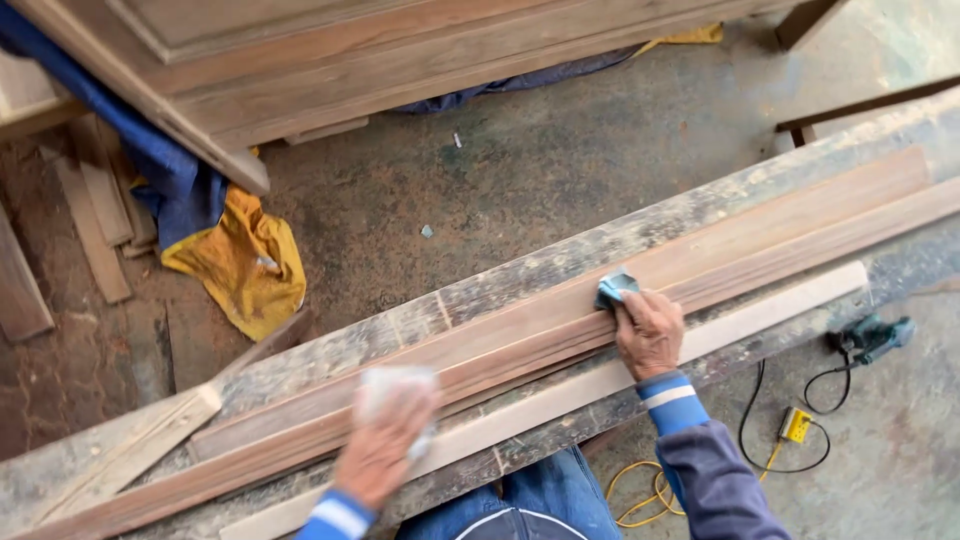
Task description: The person is sanding long wooden trim pieces using sandpaper.
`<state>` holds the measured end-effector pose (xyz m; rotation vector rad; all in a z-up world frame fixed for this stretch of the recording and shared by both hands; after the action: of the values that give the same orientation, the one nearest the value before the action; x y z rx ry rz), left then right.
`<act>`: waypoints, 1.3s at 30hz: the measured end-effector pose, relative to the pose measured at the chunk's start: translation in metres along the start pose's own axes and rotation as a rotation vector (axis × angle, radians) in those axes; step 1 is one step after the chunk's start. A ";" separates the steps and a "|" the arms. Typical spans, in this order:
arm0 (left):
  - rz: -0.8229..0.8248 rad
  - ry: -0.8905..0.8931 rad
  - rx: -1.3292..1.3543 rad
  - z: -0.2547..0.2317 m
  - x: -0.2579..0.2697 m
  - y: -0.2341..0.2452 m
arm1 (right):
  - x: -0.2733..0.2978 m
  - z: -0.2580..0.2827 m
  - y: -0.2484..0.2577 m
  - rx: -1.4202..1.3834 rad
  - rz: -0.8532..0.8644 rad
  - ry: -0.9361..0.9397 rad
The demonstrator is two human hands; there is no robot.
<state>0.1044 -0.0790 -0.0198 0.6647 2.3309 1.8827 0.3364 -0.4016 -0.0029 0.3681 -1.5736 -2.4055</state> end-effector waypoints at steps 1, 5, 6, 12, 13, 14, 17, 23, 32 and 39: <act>-0.002 -0.018 -0.009 0.003 0.004 0.002 | -0.002 0.000 0.001 0.002 -0.015 -0.014; -0.012 -0.023 0.028 -0.009 -0.029 0.008 | -0.004 -0.003 0.001 -0.035 -0.004 -0.026; 0.004 -0.093 0.009 -0.024 -0.051 0.007 | -0.005 -0.005 -0.001 -0.062 0.007 -0.027; 0.238 -0.278 -0.080 -0.137 -0.229 -0.012 | -0.007 -0.010 0.003 -0.140 0.026 -0.051; 0.247 -0.277 -0.076 -0.129 -0.222 -0.015 | -0.005 -0.029 0.000 -0.145 0.033 -0.055; 0.144 -0.278 -0.115 -0.122 -0.213 -0.010 | -0.003 -0.048 -0.008 -0.130 0.109 -0.090; 0.051 -0.256 -0.044 -0.059 -0.145 0.005 | -0.002 -0.082 0.021 -0.082 0.104 -0.051; 0.035 -0.146 -0.035 0.023 -0.025 -0.006 | 0.021 -0.051 0.044 -0.020 0.176 0.180; -0.001 -0.075 -0.136 0.055 0.059 -0.017 | 0.036 0.063 -0.001 -0.055 0.300 0.380; 0.050 0.067 -0.077 0.112 0.142 -0.007 | 0.065 0.155 -0.045 -0.097 0.414 0.564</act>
<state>0.0100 0.0748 -0.0245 0.6684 2.2876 2.0349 0.2195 -0.2727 0.0108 0.5743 -1.1407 -1.8395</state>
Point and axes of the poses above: each hand's wrist, its own x-axis away from the middle knuckle, its own y-axis out of the back of the hand, z = x × y, the point moved 7 cm from there along -x, towards the middle knuckle, and after that the axes turned 11 degrees about z, right-handed, at the moved point
